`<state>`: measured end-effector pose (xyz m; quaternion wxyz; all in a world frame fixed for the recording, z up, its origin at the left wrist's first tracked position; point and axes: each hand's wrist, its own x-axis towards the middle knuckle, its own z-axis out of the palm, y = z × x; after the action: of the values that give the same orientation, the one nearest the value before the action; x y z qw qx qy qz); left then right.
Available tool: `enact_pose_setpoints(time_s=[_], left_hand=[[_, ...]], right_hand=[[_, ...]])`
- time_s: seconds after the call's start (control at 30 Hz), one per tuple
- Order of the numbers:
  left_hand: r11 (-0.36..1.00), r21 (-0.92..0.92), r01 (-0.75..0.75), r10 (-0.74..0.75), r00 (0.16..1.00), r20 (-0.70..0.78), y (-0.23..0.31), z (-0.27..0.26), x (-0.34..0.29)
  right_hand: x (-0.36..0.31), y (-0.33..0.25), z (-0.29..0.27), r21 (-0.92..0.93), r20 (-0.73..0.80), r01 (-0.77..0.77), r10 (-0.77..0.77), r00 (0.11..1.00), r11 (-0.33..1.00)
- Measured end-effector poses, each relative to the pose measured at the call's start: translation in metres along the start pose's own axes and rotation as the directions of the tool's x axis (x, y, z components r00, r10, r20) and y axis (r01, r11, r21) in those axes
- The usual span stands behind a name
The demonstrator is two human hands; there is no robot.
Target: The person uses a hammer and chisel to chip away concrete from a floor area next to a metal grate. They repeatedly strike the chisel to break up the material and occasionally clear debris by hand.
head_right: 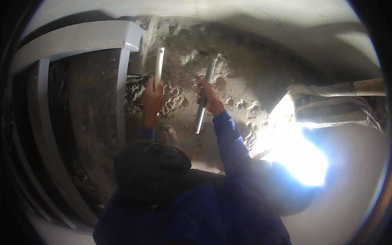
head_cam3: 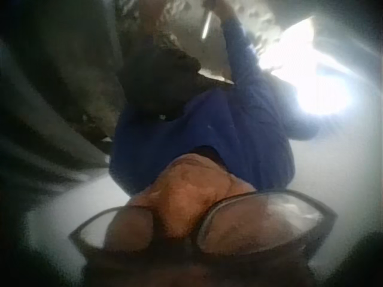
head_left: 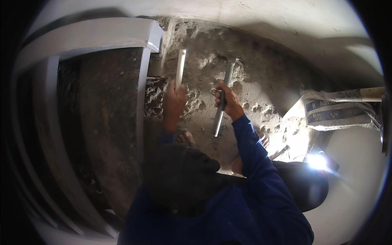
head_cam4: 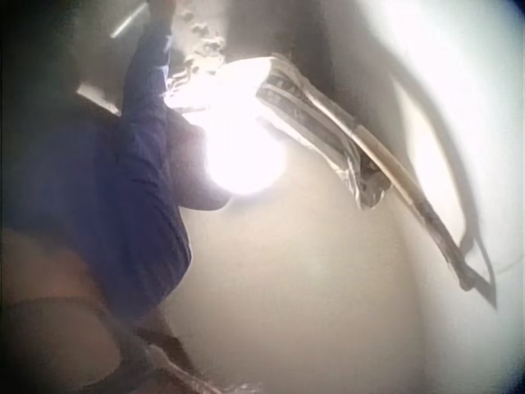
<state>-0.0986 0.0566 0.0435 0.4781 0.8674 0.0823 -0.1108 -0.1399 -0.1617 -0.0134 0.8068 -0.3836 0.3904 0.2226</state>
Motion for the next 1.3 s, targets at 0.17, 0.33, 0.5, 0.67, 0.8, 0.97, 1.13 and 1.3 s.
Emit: enact_pose_setpoints(time_s=[0.17, 0.33, 0.5, 0.67, 0.8, 0.97, 1.13, 1.3], left_hand=[[0.965, 0.016, 0.261, -0.262, 0.961, 0.092, -0.004, 0.012, 0.021], [0.968, -0.158, 0.194, -0.166, 0.971, 0.171, 0.009, 0.017, -0.004], [0.801, -0.502, 0.326, -0.203, 0.937, 0.284, 0.035, 0.006, 0.027], [0.61, -0.62, 0.493, -0.29, 0.868, 0.404, 0.045, 0.003, 0.04], [0.553, -0.631, 0.544, -0.348, 0.839, 0.419, 0.046, 0.006, 0.042], [0.603, -0.607, 0.518, -0.34, 0.855, 0.392, 0.047, 0.007, 0.042], [0.623, -0.598, 0.505, -0.342, 0.863, 0.372, 0.044, 0.013, 0.039], [0.532, -0.654, 0.538, -0.335, 0.843, 0.421, 0.045, 0.017, 0.048]], right_hand=[[-0.007, -0.001, 0.005, 0.029, -0.035, 0.057, -0.056, 0.998, 0.998], [-0.023, -0.004, 0.027, -0.151, -0.167, 0.171, -0.196, 0.966, 0.974], [-0.04, -0.025, 0.057, -0.408, -0.105, 0.254, -0.321, 0.941, 0.877], [-0.055, -0.062, 0.088, -0.492, 0.065, 0.442, -0.475, 0.877, 0.75], [-0.051, -0.069, 0.107, -0.446, 0.098, 0.626, -0.66, 0.744, 0.64], [-0.022, -0.064, 0.123, -0.73, 0.274, 0.665, -0.824, 0.497, 0.158], [-0.024, -0.079, 0.109, -0.686, 0.158, 0.51, -0.579, 0.8, 0.518], [-0.025, -0.077, 0.116, -0.6, 0.14, 0.652, -0.741, 0.656, 0.464]])
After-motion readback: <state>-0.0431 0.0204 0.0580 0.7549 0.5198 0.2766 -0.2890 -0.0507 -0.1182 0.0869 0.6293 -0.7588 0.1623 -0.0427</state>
